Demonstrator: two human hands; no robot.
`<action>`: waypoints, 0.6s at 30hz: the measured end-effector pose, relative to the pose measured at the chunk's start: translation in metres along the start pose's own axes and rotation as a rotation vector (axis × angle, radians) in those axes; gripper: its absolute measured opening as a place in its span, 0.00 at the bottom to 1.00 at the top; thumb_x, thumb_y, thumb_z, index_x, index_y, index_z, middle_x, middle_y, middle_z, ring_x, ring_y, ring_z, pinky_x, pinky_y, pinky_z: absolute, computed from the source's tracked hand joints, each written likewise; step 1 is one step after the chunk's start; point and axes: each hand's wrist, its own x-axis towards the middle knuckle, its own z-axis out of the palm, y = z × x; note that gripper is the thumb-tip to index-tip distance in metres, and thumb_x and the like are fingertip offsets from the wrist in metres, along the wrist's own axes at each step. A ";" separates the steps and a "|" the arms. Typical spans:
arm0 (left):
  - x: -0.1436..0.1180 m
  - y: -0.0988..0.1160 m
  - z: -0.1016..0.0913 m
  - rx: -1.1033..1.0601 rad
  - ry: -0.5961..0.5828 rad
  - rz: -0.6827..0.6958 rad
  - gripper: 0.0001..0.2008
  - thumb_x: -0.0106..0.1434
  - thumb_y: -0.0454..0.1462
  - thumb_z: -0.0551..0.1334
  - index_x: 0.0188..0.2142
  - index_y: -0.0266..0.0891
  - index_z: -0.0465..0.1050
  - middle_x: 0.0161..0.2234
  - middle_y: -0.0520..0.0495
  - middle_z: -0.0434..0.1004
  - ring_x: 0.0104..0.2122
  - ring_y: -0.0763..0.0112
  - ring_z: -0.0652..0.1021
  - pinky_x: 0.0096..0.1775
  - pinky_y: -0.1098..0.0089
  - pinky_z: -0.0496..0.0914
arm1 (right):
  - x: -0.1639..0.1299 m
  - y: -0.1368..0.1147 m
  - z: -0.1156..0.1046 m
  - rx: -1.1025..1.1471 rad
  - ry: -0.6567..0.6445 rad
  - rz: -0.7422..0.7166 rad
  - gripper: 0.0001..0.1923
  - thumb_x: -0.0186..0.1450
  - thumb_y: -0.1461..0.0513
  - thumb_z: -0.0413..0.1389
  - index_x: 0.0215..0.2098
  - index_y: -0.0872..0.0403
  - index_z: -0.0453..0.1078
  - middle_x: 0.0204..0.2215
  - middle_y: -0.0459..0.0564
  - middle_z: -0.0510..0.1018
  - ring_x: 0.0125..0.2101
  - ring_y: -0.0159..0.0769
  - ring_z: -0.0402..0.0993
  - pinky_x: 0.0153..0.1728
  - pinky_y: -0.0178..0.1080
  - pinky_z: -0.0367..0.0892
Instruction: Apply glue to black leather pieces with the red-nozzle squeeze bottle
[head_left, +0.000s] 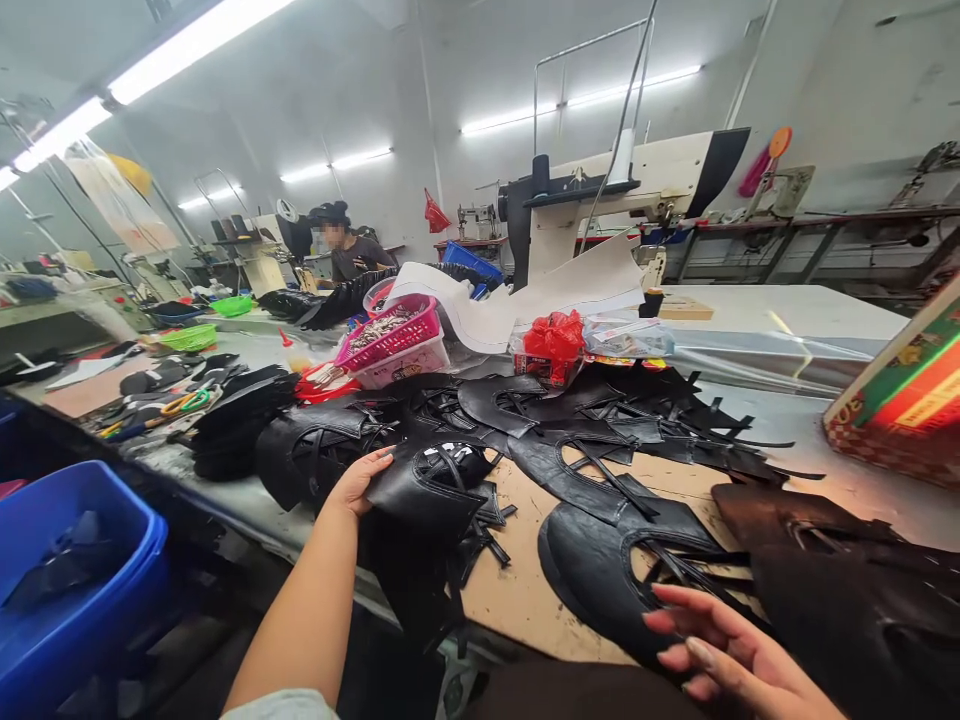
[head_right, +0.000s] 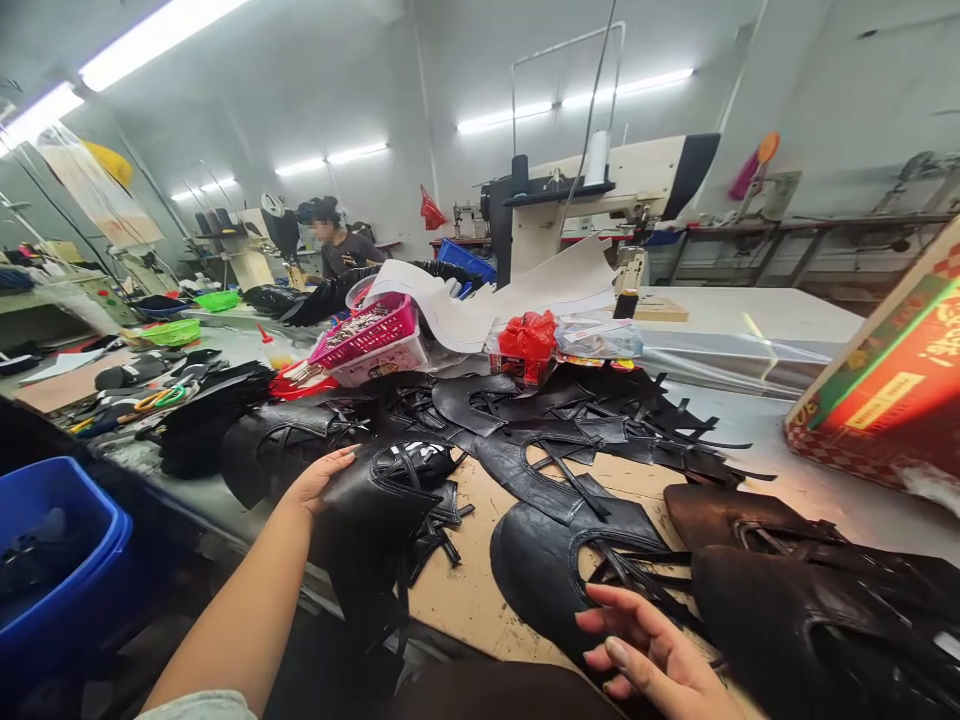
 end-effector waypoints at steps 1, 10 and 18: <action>0.001 -0.001 -0.001 0.031 0.006 -0.007 0.13 0.45 0.29 0.68 0.34 0.33 0.75 0.29 0.42 0.80 0.25 0.68 0.78 0.29 0.70 0.71 | 0.000 0.000 0.001 -0.002 0.005 -0.005 0.29 0.48 0.45 0.65 0.42 0.50 0.72 0.37 0.55 0.77 0.31 0.41 0.74 0.28 0.38 0.69; 0.004 0.007 -0.003 0.446 0.298 0.225 0.14 0.39 0.32 0.71 0.29 0.38 0.75 0.31 0.44 0.78 0.40 0.55 0.76 0.47 0.59 0.65 | -0.005 -0.007 0.007 -0.078 0.028 -0.014 0.28 0.49 0.46 0.63 0.43 0.51 0.71 0.37 0.56 0.77 0.31 0.41 0.74 0.30 0.40 0.69; -0.057 0.035 0.066 0.678 0.318 0.788 0.12 0.50 0.34 0.67 0.35 0.45 0.74 0.53 0.51 0.68 0.58 0.54 0.61 0.61 0.60 0.48 | -0.030 -0.021 -0.019 -0.114 0.241 -0.175 0.25 0.51 0.44 0.62 0.38 0.52 0.72 0.33 0.54 0.77 0.29 0.40 0.74 0.29 0.40 0.68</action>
